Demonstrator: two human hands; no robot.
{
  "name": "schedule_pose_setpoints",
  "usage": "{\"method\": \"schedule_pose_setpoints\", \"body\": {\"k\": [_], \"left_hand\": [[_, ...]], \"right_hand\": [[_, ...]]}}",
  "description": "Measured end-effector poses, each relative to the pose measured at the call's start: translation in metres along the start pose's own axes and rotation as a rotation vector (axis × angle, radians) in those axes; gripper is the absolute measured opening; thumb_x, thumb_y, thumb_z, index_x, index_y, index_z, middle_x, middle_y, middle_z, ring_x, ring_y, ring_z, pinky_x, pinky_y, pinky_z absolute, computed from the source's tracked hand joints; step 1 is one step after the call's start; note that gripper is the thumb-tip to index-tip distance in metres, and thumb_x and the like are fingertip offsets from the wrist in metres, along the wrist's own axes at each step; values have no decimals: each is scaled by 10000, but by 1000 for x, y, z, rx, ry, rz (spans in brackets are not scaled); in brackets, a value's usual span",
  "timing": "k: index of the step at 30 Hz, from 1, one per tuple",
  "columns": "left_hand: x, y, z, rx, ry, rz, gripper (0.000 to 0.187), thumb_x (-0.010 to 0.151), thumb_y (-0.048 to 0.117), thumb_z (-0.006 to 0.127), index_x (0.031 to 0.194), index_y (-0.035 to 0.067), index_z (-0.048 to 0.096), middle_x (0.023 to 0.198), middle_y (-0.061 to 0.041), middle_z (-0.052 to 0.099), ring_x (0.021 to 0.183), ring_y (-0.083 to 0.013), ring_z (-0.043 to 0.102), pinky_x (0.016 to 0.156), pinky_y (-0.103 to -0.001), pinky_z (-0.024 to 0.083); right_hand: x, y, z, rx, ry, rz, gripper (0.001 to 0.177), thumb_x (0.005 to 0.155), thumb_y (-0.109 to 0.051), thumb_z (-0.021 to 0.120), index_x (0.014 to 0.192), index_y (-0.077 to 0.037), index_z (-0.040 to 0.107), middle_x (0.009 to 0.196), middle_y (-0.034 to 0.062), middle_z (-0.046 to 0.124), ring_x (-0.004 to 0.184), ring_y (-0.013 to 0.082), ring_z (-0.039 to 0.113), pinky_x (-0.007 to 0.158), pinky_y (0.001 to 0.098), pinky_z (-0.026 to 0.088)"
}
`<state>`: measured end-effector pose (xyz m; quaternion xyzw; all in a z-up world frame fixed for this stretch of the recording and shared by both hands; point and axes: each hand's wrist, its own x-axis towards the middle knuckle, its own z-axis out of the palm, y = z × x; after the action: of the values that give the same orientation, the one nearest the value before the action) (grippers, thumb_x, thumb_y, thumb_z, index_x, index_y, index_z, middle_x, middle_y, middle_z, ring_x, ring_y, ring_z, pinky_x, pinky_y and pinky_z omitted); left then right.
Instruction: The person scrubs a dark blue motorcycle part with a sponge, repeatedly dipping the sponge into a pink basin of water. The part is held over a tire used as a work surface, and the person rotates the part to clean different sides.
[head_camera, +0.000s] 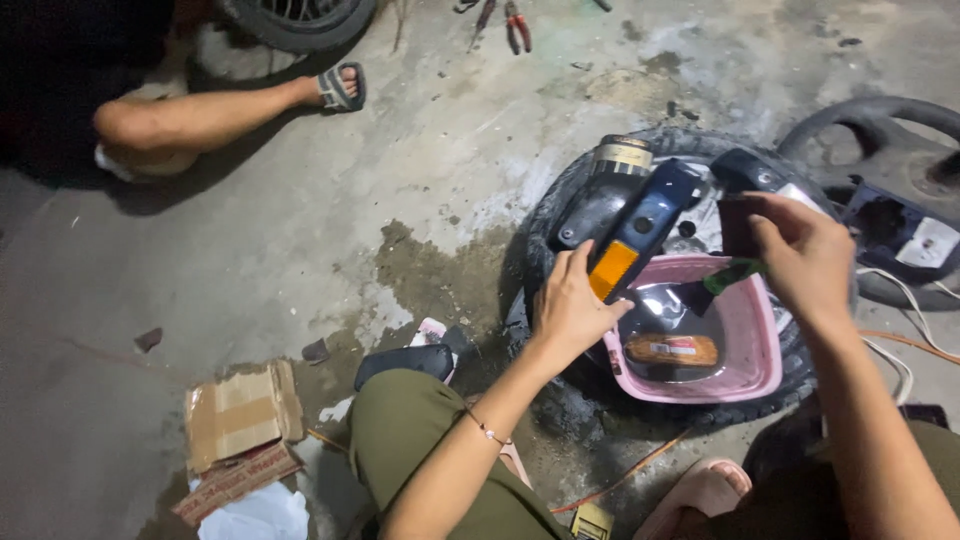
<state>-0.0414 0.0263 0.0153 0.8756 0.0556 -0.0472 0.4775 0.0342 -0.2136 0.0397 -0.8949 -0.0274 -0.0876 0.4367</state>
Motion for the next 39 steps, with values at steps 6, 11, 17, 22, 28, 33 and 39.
{"method": "schedule_pose_setpoints", "body": {"k": [6, 11, 17, 22, 28, 33, 39], "left_hand": [[8, -12, 9, 176, 59, 86, 920, 766, 340, 833, 1496, 43, 359, 1402, -170, 494, 1155, -388, 622, 927, -522, 531], [8, -8, 20, 170, 114, 134, 874, 715, 298, 753, 1486, 63, 414, 1300, -169, 543, 1112, -480, 630, 870, -626, 538], [20, -34, 45, 352, 366, 486, 900, 640, 171, 741, 1476, 23, 442, 1248, -182, 548, 1028, -435, 656, 781, -543, 575], [12, -37, 58, 452, 405, 643, 928, 611, 165, 802, 1459, -14, 470, 1231, -219, 550, 1069, -410, 646, 851, -465, 553], [10, -47, 64, 465, 345, 653, 990, 572, 170, 870, 1459, -15, 472, 1223, -243, 572, 1055, -425, 653, 831, -497, 554], [11, -45, 56, 468, 411, 689, 952, 579, 198, 877, 1438, 13, 511, 1201, -228, 598, 1048, -400, 668, 824, -463, 561], [11, -38, 49, 544, 465, 803, 907, 577, 179, 848, 1419, 33, 547, 1173, -214, 605, 1029, -393, 660, 819, -472, 555]], "right_hand": [[-26, 0, 37, -271, 289, -566, 490, 991, 207, 676, 1443, 20, 648, 1228, 196, 762, 745, 176, 691, 664, 264, 597], [-57, -22, 77, -569, 381, -988, 380, 947, 42, 567, 1285, -18, 728, 1268, 218, 730, 1150, 325, 708, 916, 376, 593], [-50, -31, 64, -787, 421, -1004, 393, 948, 20, 525, 1296, -31, 701, 1351, 210, 680, 1274, 353, 648, 1063, 384, 536], [-13, 24, 47, -615, 367, -802, 409, 953, -13, 552, 1338, -56, 682, 1413, 156, 657, 1321, 298, 612, 1101, 335, 494], [24, 54, 10, -165, 174, -252, 526, 892, 94, 547, 1239, -234, 770, 1106, 10, 773, 1112, 297, 699, 995, 415, 523], [5, 14, -16, -130, 301, -173, 413, 963, 32, 663, 1267, -222, 781, 1073, 84, 766, 1075, 356, 698, 906, 431, 531], [-1, 5, -15, -109, 303, -400, 354, 1019, 119, 615, 1259, -83, 778, 1084, 133, 775, 1087, 349, 715, 920, 408, 547]]}}
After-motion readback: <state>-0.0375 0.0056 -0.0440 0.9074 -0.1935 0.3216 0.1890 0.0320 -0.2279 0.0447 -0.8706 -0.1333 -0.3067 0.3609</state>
